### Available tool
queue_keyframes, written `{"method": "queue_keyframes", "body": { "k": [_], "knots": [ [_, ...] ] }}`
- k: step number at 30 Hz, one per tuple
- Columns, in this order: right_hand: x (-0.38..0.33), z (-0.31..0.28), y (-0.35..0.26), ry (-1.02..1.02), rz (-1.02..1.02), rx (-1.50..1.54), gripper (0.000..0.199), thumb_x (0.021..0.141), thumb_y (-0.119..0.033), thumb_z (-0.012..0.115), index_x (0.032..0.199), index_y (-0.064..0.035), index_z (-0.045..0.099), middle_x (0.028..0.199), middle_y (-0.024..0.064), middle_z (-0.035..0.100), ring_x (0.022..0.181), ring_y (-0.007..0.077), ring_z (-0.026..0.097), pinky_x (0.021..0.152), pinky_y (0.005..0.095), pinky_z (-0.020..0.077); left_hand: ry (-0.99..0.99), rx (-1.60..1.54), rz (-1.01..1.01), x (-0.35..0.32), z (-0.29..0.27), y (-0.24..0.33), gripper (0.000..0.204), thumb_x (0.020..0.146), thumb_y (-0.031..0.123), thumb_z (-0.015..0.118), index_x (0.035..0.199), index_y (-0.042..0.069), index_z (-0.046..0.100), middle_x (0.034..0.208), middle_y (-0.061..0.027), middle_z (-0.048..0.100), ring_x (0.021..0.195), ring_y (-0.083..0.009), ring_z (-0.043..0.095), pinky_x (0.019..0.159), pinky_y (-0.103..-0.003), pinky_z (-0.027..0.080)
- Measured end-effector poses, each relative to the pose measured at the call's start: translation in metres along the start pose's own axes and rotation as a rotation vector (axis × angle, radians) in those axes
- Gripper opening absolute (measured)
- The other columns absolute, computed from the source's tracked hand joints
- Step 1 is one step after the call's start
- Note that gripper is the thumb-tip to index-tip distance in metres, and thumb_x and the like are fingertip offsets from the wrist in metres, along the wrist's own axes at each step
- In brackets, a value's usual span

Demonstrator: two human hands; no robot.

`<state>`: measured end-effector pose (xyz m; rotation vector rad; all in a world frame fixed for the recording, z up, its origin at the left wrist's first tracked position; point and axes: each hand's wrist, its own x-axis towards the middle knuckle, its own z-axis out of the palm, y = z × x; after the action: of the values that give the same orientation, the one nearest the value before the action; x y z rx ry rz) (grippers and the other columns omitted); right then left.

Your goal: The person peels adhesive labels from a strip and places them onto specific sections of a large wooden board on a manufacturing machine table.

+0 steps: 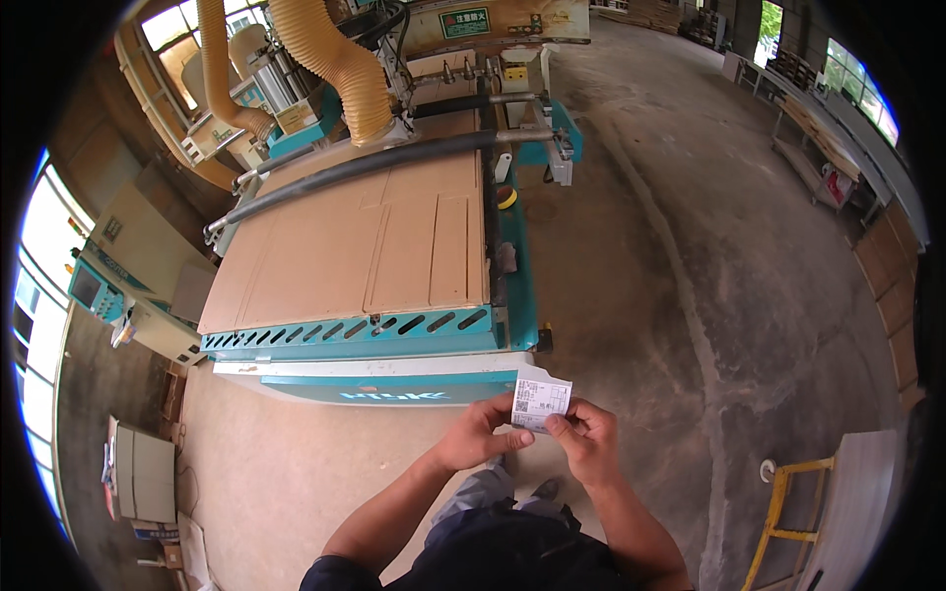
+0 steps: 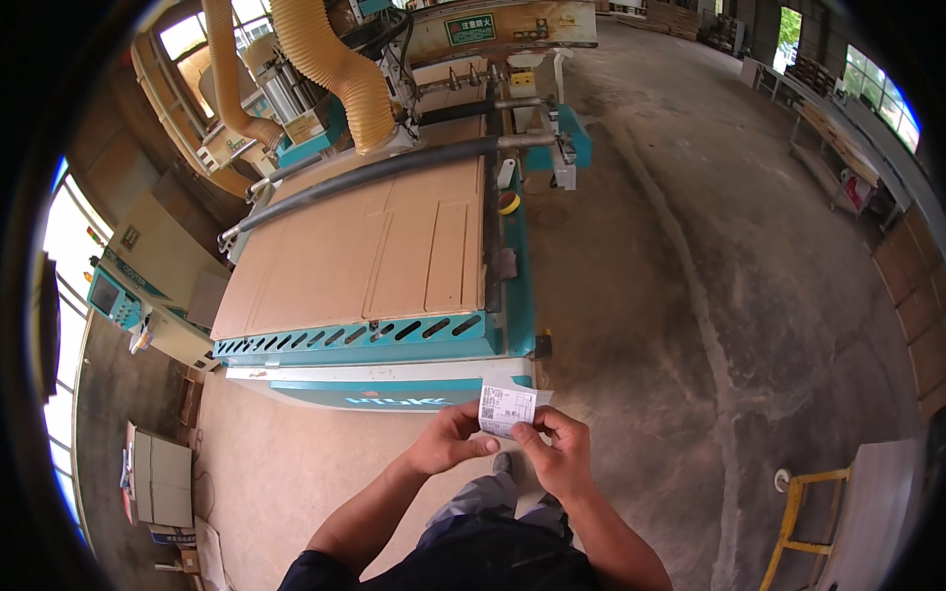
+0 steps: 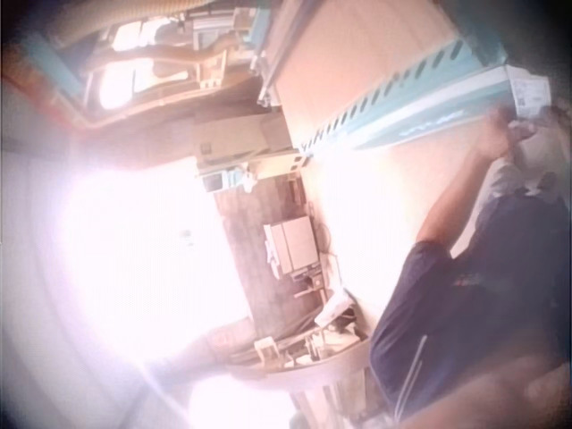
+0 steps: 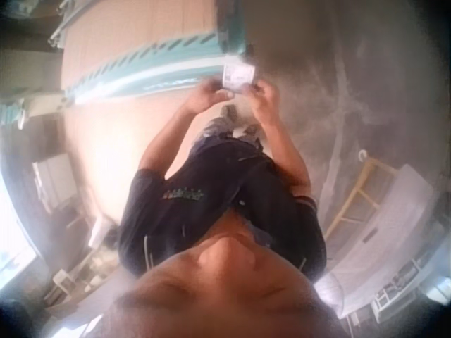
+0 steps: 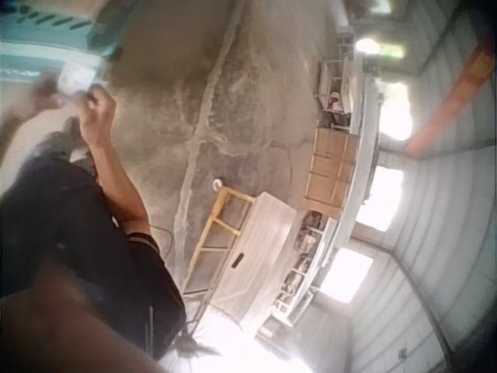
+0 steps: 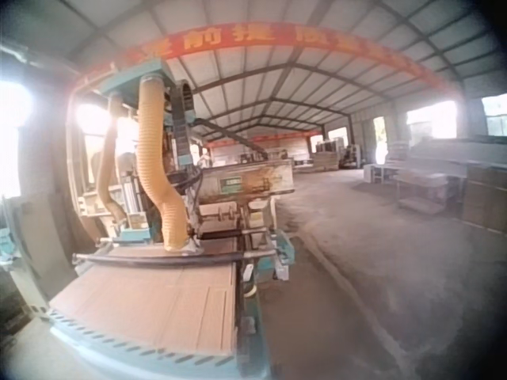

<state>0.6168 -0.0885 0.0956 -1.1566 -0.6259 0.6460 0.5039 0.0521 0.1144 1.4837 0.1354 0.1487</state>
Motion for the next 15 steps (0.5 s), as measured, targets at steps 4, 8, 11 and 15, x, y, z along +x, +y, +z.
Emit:
{"method": "queue_keyframes", "body": {
  "k": [4, 8, 11, 15],
  "knots": [
    [0.025, -0.019, -0.026, 0.115, -0.057, 0.031, 0.01, 0.08, -0.005, 0.061, 0.083, 0.0043, 0.061, 0.081, 0.0047, 0.062, 0.071, 0.0066, 0.054, 0.065, 0.0214, 0.043, 0.01, 0.243, -0.064, 0.029, 0.016, -0.024, 0.026, 0.077, 0.011, 0.069, 0.101, 0.002, 0.062, 0.094, -0.0058, 0.065, 0.089, -0.0125, 0.058, 0.082, -0.028, 0.044],
    [0.091, -0.054, -0.076, 0.386, -0.262, 0.186, 0.01, 0.08, -0.004, 0.059, 0.086, 0.0042, 0.058, 0.083, 0.0054, 0.061, 0.076, 0.0094, 0.054, 0.072, 0.0228, 0.0418, -0.087, 0.315, -0.257, 0.053, 0.0, -0.077, 0.021, 0.079, 0.011, 0.067, 0.096, 0.0, 0.065, 0.087, -0.0057, 0.066, 0.079, -0.0083, 0.056, 0.072, -0.025, 0.045],
    [0.141, -0.085, -0.113, 0.38, -0.319, 0.209, 0.012, 0.084, -0.009, 0.056, 0.089, 0.0025, 0.057, 0.091, 0.0081, 0.061, 0.084, 0.0138, 0.056, 0.077, 0.0273, 0.0437, -0.048, 0.126, -0.347, 0.07, -0.012, -0.086, 0.019, 0.08, 0.011, 0.065, 0.095, -0.002, 0.065, 0.085, -0.0045, 0.065, 0.076, -0.0068, 0.054, 0.069, -0.024, 0.045],
    [0.172, -0.081, -0.113, 0.392, -0.274, 0.235, 0.017, 0.086, -0.012, 0.053, 0.098, -0.0005, 0.056, 0.096, 0.0072, 0.061, 0.087, 0.016, 0.058, 0.081, 0.0308, 0.0441, -0.057, 0.01, -0.249, 0.097, -0.043, -0.068, 0.017, 0.081, 0.01, 0.064, 0.094, -0.001, 0.065, 0.083, -0.0024, 0.064, 0.074, -0.0067, 0.054, 0.066, -0.023, 0.045]
  ]
}}
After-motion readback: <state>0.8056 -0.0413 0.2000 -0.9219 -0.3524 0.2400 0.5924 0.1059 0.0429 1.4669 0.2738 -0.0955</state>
